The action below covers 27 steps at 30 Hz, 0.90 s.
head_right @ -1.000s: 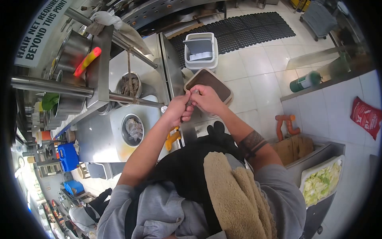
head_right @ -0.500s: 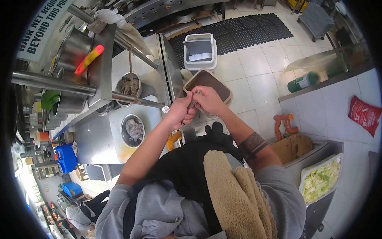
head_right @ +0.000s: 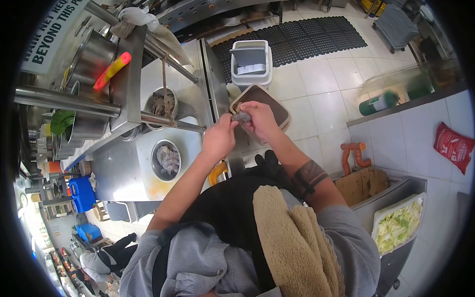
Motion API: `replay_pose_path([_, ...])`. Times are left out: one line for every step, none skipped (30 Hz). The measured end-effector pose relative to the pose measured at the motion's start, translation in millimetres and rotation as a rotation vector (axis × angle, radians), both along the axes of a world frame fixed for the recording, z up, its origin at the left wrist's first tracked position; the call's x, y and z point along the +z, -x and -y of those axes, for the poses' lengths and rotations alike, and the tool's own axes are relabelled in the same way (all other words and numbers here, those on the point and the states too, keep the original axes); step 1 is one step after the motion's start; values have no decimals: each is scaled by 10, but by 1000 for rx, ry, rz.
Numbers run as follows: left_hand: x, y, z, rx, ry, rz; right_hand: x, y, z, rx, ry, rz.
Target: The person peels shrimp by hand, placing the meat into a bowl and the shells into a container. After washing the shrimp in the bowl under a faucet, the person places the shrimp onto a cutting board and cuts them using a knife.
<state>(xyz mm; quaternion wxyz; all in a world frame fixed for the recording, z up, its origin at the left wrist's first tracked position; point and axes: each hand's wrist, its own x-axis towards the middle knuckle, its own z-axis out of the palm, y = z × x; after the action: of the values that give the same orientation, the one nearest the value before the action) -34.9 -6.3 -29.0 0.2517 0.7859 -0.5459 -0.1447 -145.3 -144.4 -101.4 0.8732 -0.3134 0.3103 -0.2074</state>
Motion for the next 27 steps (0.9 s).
replay_pose_path([-37,-16,-16,28,49,17,-55,-44,19,-49,75,-77])
replay_pose_path([-72,-41,-28,26,48,20,-106,-93,43,-99,150,-154])
replay_pose_path([-88,-64,-41,105,39,-29,-214,-116,98,-100,148,-151])
replay_pose_path([-97,-95,-59,186,32,-79,-356,-121,179,-133,202,-259])
replay_pose_path([-106,-137,-86,190,31,-75,-520,-125,254,-162,256,-366])
replay_pose_path([-111,-181,-125,219,38,-227,-729,-117,312,-154,255,-362])
replay_pose_path([-113,-215,-164,250,47,-379,-971,-97,371,-143,350,-489])
replay_pose_path([-111,-243,-204,262,46,-376,-1165,-86,420,-129,446,-615])
replay_pose_path([-103,-269,-243,302,-27,-599,-1305,-86,462,-117,446,-609])
replay_pose_path([-83,-287,-275,340,-98,-824,-1417,-88,502,-37,545,-764])
replay_pose_path([-63,-294,-311,354,-95,-822,-1522,-105,544,46,645,-916])
replay_pose_path([-10,-283,-343,362,-85,-932,-1615,-142,602,60,648,-909])
replay_pose_path([30,-271,-377,369,-73,-1043,-1669,-198,664,41,466,-819])
replay_pose_path([66,-258,-401,386,-70,-1043,-1726,-276,708,23,284,-729])
replay_pose_path([98,-250,-417,374,-29,-1091,-1704,-379,727,-72,165,-630])
replay_pose_path([111,-260,-432,359,12,-1137,-1619,-450,729,-61,165,-628])
replay_pose_path([78,-294,-453,346,13,-1156,-1522,-495,757,-68,346,-720])
replay_pose_path([92,-319,-465,349,18,-1156,-1547,-535,827,-80,529,-809])
replay_pose_path([109,-340,-477,368,-32,-1157,-1574,-578,874,-131,920,-973])
replay_pose_path([126,-350,-479,384,-83,-1155,-1598,-573,906,-134,923,-972])
replay_pose_path([147,-346,-474,378,-81,-1153,-1341,-569,884,-57,759,-923])
replay_pose_path([166,-339,-468,381,-87,-1157,-1282,-558,909,15,595,-870])
replay_pose_path([180,-334,-459,383,-94,-1161,-1762,-609,1063,10,695,-808])
replay_pose_path([179,-331,-445,375,-96,-1159,-2325,-656,1240,4,795,-742])
replay_pose_path([169,-322,-434,412,-90,-1164,-2855,-701,1406,-3,892,-674])
replay_pose_path([164,-316,-430,451,-83,-1170,-2390,-647,1270,8,700,-636])
replay_pose_path([153,-321,-427,449,-85,-1172,-1866,-590,1117,2,501,-606])
